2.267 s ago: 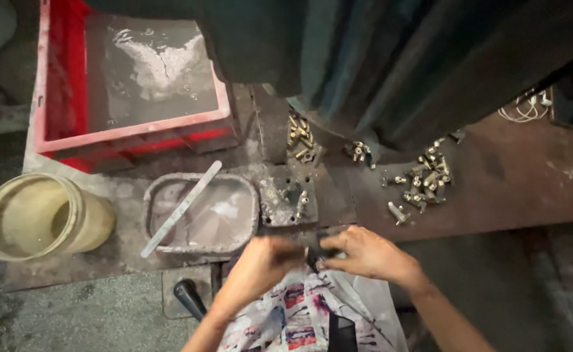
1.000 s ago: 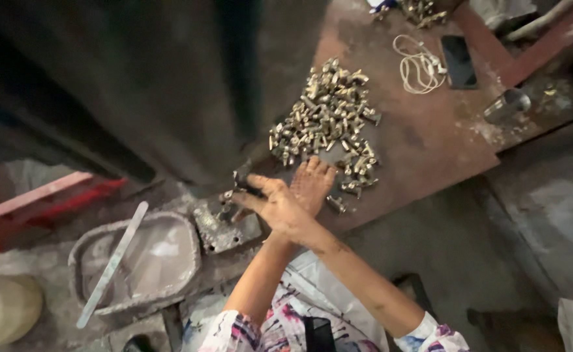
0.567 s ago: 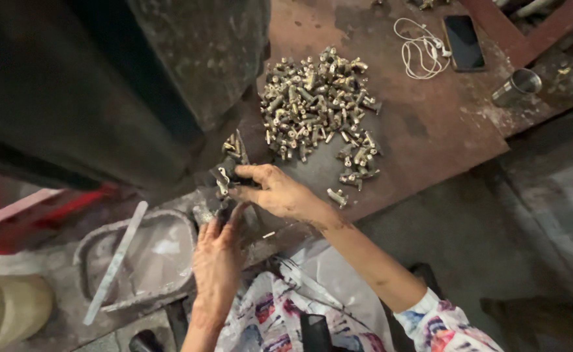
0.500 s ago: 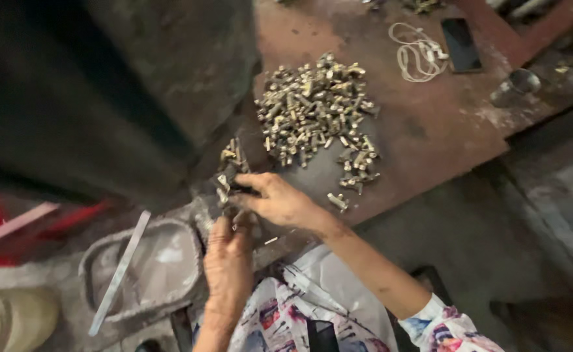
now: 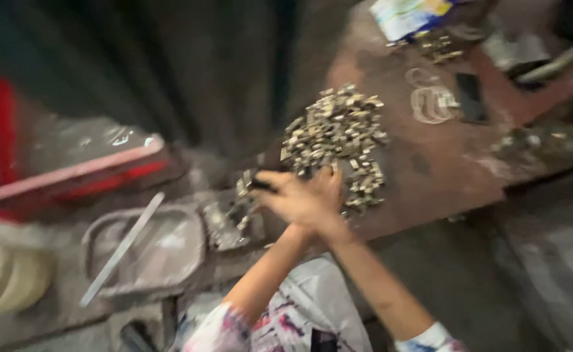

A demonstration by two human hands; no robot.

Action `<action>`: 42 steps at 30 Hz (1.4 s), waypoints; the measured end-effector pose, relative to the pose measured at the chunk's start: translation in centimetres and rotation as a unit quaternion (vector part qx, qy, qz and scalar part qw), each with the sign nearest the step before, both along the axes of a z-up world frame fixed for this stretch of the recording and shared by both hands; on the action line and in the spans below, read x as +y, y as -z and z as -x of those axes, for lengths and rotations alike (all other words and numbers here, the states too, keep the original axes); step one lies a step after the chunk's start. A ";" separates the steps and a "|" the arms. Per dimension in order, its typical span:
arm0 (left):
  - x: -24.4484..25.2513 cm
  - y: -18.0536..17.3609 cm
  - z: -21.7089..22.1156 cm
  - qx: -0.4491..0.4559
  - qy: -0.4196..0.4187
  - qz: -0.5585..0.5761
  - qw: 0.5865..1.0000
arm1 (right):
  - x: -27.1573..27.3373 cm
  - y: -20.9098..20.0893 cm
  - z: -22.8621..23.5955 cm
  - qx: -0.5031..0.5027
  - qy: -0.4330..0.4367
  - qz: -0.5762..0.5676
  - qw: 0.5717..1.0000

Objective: The person repeatedly picks up small metal parts from a pile on a workbench and grinds them against a rotating grinding wheel. After grinding, the person places the parts back onto the pile. The process is repeated continuously for the duration of the clip.

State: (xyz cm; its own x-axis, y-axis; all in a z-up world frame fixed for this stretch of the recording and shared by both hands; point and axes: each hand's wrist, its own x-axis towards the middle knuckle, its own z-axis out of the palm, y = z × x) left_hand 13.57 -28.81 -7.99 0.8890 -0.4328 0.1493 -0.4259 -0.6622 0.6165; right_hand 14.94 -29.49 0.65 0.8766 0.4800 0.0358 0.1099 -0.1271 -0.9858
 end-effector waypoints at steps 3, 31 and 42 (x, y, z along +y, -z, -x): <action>8.1 -3.5 7.4 0.172 -0.044 0.139 0.974 | 0.9 -0.9 1.7 -0.011 0.080 0.023 0.996; 30.3 -7.1 11.9 0.357 -0.207 0.566 0.713 | 4.1 -0.5 4.7 0.047 0.161 -0.211 0.963; 19.3 -3.2 13.0 -0.018 -0.286 0.331 0.899 | 3.2 0.3 3.7 0.037 0.166 -0.126 0.977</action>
State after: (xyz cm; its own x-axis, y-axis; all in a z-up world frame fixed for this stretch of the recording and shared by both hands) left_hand 0.62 -9.54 -4.83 0.9275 0.2884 0.2380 -0.1586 -0.2730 0.9488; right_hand 11.26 -26.30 0.35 0.9871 0.1533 0.0470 0.0312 0.1041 -0.9941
